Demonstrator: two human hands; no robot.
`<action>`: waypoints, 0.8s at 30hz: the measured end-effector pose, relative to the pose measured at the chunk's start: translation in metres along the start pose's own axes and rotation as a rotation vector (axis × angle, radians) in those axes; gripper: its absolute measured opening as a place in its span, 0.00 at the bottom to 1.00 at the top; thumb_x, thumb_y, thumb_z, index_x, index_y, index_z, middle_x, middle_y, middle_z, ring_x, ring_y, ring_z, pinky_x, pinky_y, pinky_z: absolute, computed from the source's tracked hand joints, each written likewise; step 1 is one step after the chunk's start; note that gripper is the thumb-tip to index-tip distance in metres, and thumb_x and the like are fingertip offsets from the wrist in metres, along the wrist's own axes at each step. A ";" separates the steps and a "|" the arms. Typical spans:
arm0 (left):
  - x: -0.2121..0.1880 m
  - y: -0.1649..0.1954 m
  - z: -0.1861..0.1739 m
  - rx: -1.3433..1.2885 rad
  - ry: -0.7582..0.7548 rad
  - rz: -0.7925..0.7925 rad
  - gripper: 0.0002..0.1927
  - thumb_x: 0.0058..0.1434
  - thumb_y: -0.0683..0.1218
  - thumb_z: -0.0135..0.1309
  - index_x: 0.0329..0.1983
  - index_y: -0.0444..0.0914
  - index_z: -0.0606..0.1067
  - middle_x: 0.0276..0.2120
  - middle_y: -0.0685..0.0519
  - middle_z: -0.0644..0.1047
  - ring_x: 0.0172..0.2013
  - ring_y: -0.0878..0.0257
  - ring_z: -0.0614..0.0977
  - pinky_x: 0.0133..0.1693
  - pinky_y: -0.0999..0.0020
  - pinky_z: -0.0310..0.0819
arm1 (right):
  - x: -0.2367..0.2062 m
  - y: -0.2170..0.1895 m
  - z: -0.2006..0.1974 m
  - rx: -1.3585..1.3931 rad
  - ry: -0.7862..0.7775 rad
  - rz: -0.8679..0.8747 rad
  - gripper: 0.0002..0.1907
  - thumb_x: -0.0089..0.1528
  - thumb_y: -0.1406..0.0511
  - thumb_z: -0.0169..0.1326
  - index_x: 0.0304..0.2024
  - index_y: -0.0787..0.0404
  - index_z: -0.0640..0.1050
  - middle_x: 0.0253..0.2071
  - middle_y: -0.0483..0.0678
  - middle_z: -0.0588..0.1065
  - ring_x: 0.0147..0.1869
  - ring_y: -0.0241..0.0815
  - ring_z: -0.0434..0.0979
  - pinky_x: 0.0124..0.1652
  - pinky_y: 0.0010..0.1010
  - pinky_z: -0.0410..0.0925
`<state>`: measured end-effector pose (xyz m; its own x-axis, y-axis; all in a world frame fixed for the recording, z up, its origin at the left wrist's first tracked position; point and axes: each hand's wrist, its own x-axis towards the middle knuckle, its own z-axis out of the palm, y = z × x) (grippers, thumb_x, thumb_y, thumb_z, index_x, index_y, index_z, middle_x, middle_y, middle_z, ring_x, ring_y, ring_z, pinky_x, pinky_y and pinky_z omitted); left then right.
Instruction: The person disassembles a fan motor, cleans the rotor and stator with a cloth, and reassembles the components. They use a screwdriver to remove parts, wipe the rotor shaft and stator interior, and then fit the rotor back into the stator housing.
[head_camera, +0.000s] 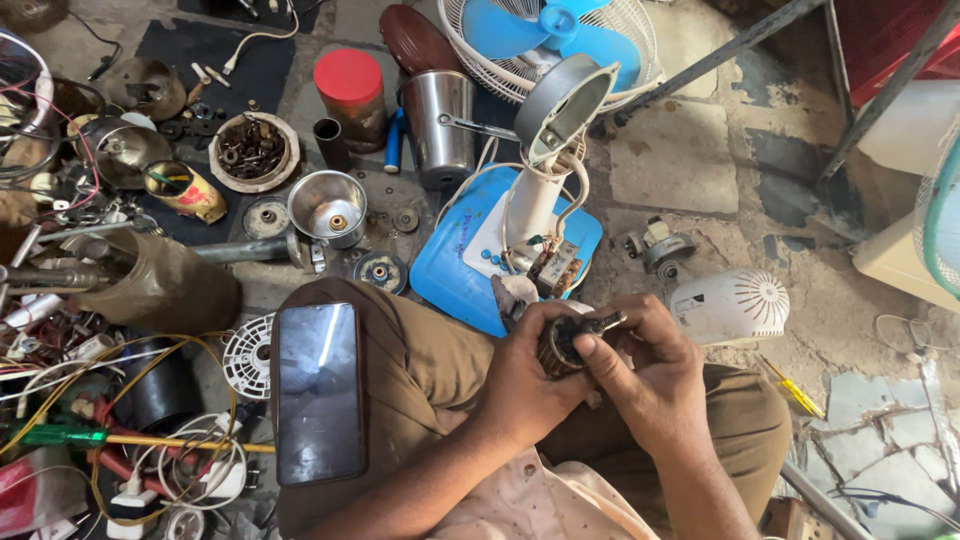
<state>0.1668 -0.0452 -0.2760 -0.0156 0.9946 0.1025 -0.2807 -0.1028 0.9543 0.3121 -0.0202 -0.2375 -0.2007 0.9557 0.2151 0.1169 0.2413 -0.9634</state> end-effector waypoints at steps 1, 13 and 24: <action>0.000 0.000 0.000 -0.018 0.002 -0.060 0.23 0.57 0.38 0.63 0.53 0.36 0.68 0.41 0.53 0.77 0.40 0.68 0.81 0.40 0.70 0.81 | 0.000 0.002 0.000 -0.010 0.004 -0.015 0.11 0.61 0.70 0.66 0.43 0.68 0.78 0.43 0.44 0.73 0.39 0.28 0.67 0.37 0.19 0.63; 0.000 0.000 0.000 -0.004 0.009 -0.060 0.22 0.58 0.40 0.64 0.52 0.36 0.68 0.37 0.53 0.77 0.35 0.70 0.81 0.35 0.73 0.81 | 0.000 -0.006 0.002 0.135 -0.003 0.053 0.11 0.59 0.73 0.63 0.41 0.66 0.76 0.44 0.45 0.71 0.40 0.29 0.74 0.32 0.21 0.70; 0.000 0.007 -0.001 0.111 -0.003 0.002 0.23 0.59 0.39 0.63 0.55 0.36 0.68 0.40 0.52 0.78 0.39 0.68 0.82 0.39 0.72 0.81 | 0.002 -0.008 -0.002 -0.070 0.025 -0.083 0.10 0.57 0.71 0.66 0.37 0.66 0.77 0.43 0.44 0.72 0.41 0.29 0.69 0.39 0.20 0.64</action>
<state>0.1643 -0.0458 -0.2699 -0.0132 0.9944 0.1052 -0.1729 -0.1059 0.9792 0.3130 -0.0199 -0.2289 -0.1880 0.9356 0.2988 0.1690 0.3305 -0.9286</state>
